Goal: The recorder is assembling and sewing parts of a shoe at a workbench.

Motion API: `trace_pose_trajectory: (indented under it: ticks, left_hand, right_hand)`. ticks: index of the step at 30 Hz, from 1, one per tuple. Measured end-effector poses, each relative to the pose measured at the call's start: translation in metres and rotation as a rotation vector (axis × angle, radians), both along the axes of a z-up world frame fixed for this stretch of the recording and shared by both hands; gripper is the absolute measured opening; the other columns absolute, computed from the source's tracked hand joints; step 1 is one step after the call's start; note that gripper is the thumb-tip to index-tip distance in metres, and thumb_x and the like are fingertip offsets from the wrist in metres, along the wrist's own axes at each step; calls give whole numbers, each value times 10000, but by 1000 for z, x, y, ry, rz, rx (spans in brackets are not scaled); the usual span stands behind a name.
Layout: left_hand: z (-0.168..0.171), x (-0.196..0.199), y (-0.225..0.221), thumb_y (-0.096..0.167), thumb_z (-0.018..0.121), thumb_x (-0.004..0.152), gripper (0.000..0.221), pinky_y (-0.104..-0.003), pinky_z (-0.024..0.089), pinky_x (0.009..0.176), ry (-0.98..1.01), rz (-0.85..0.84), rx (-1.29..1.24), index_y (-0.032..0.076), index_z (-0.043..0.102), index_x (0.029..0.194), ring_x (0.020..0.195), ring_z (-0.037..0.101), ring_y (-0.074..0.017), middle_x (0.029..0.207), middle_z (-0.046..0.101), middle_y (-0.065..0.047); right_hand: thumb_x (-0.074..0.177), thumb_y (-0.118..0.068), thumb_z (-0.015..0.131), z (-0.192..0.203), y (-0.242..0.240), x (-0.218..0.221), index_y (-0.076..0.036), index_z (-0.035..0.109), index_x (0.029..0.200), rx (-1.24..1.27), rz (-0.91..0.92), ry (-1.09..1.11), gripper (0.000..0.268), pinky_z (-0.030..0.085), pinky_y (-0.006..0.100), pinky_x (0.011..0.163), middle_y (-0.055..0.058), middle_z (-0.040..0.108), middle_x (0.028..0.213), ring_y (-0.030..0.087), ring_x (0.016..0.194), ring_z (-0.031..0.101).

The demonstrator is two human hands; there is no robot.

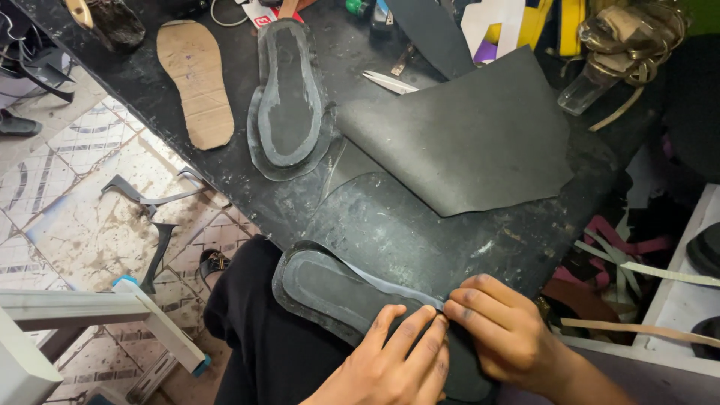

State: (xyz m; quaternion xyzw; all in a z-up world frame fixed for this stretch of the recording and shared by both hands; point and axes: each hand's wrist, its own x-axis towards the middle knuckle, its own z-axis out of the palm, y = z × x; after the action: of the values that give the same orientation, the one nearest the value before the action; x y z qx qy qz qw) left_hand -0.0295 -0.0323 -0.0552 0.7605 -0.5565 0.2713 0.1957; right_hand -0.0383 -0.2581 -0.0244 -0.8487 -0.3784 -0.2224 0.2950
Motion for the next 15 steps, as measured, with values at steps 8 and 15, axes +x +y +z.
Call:
trace_pose_trajectory:
  ticks: [8, 15]
  left_hand:
    - [4, -3, -2, 196, 647, 908, 263, -544, 503, 1015, 68, -21, 23, -34, 701, 1024, 1213, 621, -367, 1207, 648, -207]
    - [18, -2, 4, 295, 674, 809, 530, -511, 461, 1112, 216, -74, 41, -99, 699, 1162, 1230, 591, -346, 1210, 623, -216]
  right_hand:
    - [720, -66, 664, 11, -7, -10, 115, 666, 1027, -209, 40, -42, 357, 583, 436, 883, 214, 682, 1058, 362, 971, 687]
    - [739, -121, 650, 16, 0, -33, 152, 674, 1082, -286, 0, 47, 440, 544, 420, 842, 206, 665, 1068, 351, 1018, 662]
